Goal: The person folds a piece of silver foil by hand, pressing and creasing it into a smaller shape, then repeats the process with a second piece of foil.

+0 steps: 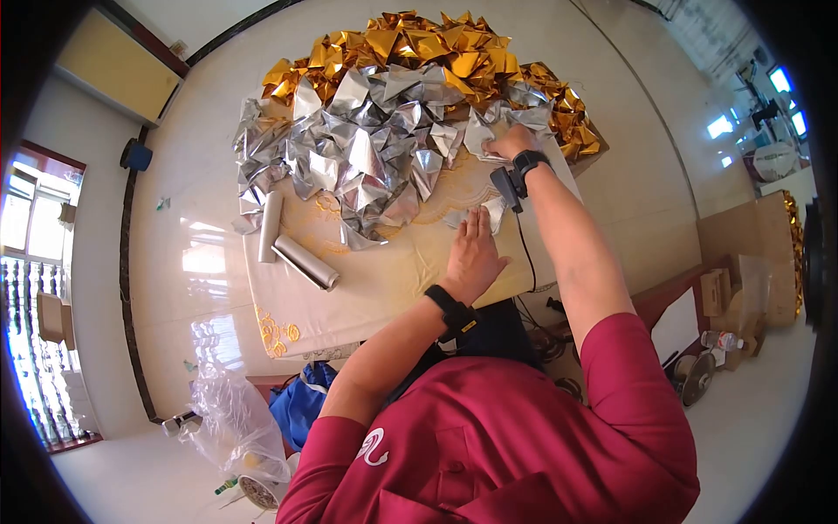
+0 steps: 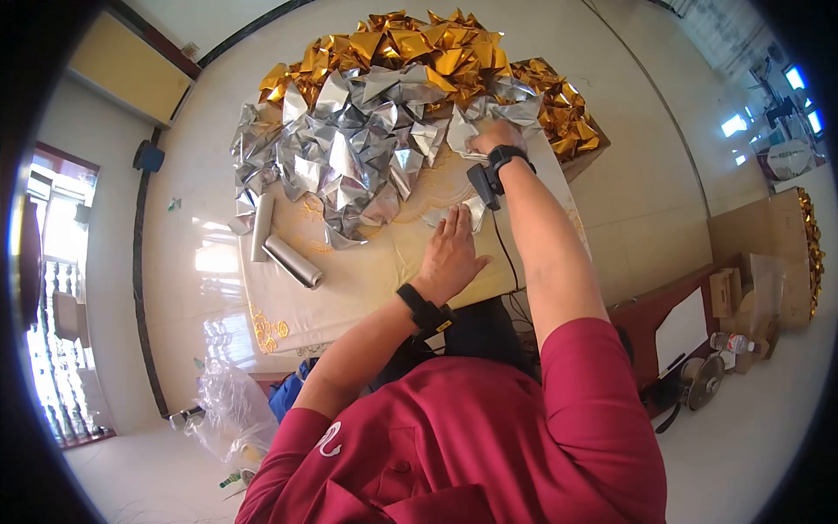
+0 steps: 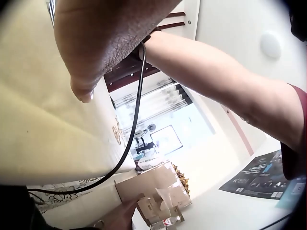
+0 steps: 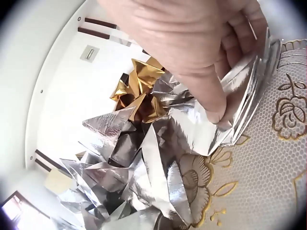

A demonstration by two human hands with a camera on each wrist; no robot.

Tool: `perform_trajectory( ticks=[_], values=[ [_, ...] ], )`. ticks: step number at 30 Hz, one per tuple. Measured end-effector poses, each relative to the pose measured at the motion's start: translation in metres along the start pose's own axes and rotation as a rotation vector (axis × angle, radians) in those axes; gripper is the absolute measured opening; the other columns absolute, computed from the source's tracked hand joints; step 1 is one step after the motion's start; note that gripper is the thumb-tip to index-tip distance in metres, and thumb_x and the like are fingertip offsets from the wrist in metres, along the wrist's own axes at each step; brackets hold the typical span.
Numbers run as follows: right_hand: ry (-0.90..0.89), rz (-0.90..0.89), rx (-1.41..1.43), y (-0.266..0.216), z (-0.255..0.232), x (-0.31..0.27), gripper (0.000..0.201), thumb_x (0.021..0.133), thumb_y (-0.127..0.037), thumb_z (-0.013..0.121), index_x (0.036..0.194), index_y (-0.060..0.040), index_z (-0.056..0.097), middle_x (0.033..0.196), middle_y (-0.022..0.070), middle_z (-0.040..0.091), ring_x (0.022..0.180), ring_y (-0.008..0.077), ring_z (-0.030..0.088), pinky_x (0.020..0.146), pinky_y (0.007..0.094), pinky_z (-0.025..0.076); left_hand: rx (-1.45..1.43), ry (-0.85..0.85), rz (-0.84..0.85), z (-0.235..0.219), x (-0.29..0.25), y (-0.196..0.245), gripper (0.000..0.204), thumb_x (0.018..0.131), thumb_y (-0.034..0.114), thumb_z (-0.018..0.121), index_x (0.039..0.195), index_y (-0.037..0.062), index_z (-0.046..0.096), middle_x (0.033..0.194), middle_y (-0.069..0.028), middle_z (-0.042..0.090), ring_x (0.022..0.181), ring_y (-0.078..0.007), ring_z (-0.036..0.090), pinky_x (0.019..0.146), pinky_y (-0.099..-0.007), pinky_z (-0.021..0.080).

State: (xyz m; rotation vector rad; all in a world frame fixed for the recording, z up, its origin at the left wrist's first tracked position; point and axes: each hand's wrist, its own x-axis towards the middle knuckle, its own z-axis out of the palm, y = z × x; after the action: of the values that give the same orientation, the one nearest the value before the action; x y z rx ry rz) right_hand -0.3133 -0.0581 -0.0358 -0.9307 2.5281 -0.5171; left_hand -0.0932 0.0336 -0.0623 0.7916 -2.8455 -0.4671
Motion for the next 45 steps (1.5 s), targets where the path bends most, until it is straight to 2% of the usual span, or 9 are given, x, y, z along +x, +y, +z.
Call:
perform_trajectory(
  ticks=[8, 14, 15, 18, 22, 30, 31, 38, 45],
  values=[
    [0.08, -0.01, 0.034, -0.004, 0.013, -0.007, 0.054, 0.061, -0.039, 0.083, 0.095, 0.0009, 0.07, 0.099, 0.0202, 0.069, 0.099, 0.0324, 0.067, 0.084, 0.0379, 0.052, 0.01, 0.01, -0.016, 0.005, 0.0, 0.001, 0.086, 0.076, 0.039, 0.073, 0.133, -0.0155, 0.039, 0.145, -0.0261, 0.035, 0.136, -0.0376, 0.032, 0.112, -0.0446, 0.029],
    [0.062, -0.1, 0.066, 0.021, 0.016, 0.007, 0.044, 0.066, -0.032, 0.081, 0.086, 0.0046, 0.068, 0.083, 0.0211, 0.068, 0.077, 0.0323, 0.068, 0.071, 0.0383, 0.051, 0.034, 0.019, -0.002, 0.005, 0.0, 0.0, 0.086, 0.076, 0.04, 0.073, 0.133, -0.0155, 0.04, 0.144, -0.0255, 0.036, 0.135, -0.0371, 0.034, 0.111, -0.0446, 0.031],
    [0.001, -0.131, 0.138, 0.027, 0.014, 0.011, 0.04, 0.07, -0.03, 0.08, 0.085, 0.0049, 0.068, 0.077, 0.0163, 0.068, 0.063, 0.0257, 0.064, 0.062, 0.0371, 0.049, 0.051, 0.022, 0.01, 0.004, 0.0, 0.0, 0.086, 0.077, 0.04, 0.072, 0.133, -0.0163, 0.039, 0.143, -0.0264, 0.037, 0.134, -0.0375, 0.035, 0.11, -0.0446, 0.032],
    [-0.078, -0.163, 0.334, 0.047, 0.001, 0.012, 0.033, 0.074, -0.027, 0.079, 0.083, 0.0027, 0.068, 0.073, 0.009, 0.066, 0.059, 0.0173, 0.06, 0.055, 0.0326, 0.045, 0.067, 0.024, 0.017, 0.003, -0.001, 0.001, 0.087, 0.078, 0.041, 0.071, 0.133, -0.0172, 0.038, 0.142, -0.0272, 0.038, 0.133, -0.0379, 0.037, 0.108, -0.0447, 0.034],
    [-0.342, -0.071, 0.701, 0.057, -0.017, 0.007, 0.032, 0.075, -0.028, 0.081, 0.079, 0.0006, 0.068, 0.074, 0.0031, 0.065, 0.058, 0.0123, 0.055, 0.052, 0.0274, 0.043, 0.074, 0.021, 0.014, 0.003, -0.001, 0.001, 0.087, 0.078, 0.042, 0.071, 0.132, -0.0174, 0.038, 0.142, -0.0273, 0.038, 0.133, -0.0381, 0.037, 0.109, -0.0445, 0.034],
    [-0.182, -0.027, 0.86, 0.024, 0.007, -0.015, 0.026, 0.077, -0.019, 0.078, 0.089, 0.0015, 0.068, 0.076, 0.0061, 0.066, 0.059, 0.0123, 0.058, 0.049, 0.0285, 0.046, 0.052, 0.046, 0.019, 0.0, -0.003, -0.001, 0.088, 0.077, 0.04, 0.073, 0.134, -0.0164, 0.037, 0.142, -0.0265, 0.039, 0.133, -0.0373, 0.037, 0.108, -0.0433, 0.034],
    [-0.263, -0.085, 0.953, 0.027, 0.008, -0.014, 0.026, 0.08, -0.022, 0.077, 0.095, -0.0022, 0.068, 0.079, 0.0029, 0.066, 0.062, 0.0104, 0.059, 0.053, 0.0274, 0.048, 0.043, 0.053, 0.024, 0.001, -0.003, -0.001, 0.088, 0.077, 0.04, 0.073, 0.134, -0.0161, 0.037, 0.142, -0.0264, 0.039, 0.134, -0.0372, 0.037, 0.108, -0.0431, 0.034],
    [-0.795, -0.463, 0.335, 0.045, -0.009, -0.048, 0.026, 0.083, -0.03, 0.074, 0.094, -0.0068, 0.069, 0.075, -0.003, 0.062, 0.068, 0.005, 0.054, 0.059, 0.0239, 0.046, 0.039, 0.063, 0.05, -0.002, -0.004, 0.0, 0.075, 0.076, 0.039, 0.073, 0.124, -0.0143, 0.049, 0.13, -0.0236, 0.048, 0.123, -0.0354, 0.046, 0.106, -0.0429, 0.036],
    [-0.998, -0.496, 0.059, 0.019, -0.03, -0.035, 0.029, 0.085, -0.026, 0.072, 0.1, -0.0014, 0.067, 0.088, -0.0009, 0.066, 0.083, 0.0064, 0.059, 0.074, 0.0225, 0.046, -0.01, 0.108, 0.057, 0.0, -0.008, -0.007, 0.062, 0.074, 0.038, 0.073, 0.111, -0.0107, 0.06, 0.122, -0.021, 0.054, 0.123, -0.0358, 0.046, 0.107, -0.0423, 0.035]
  ],
)
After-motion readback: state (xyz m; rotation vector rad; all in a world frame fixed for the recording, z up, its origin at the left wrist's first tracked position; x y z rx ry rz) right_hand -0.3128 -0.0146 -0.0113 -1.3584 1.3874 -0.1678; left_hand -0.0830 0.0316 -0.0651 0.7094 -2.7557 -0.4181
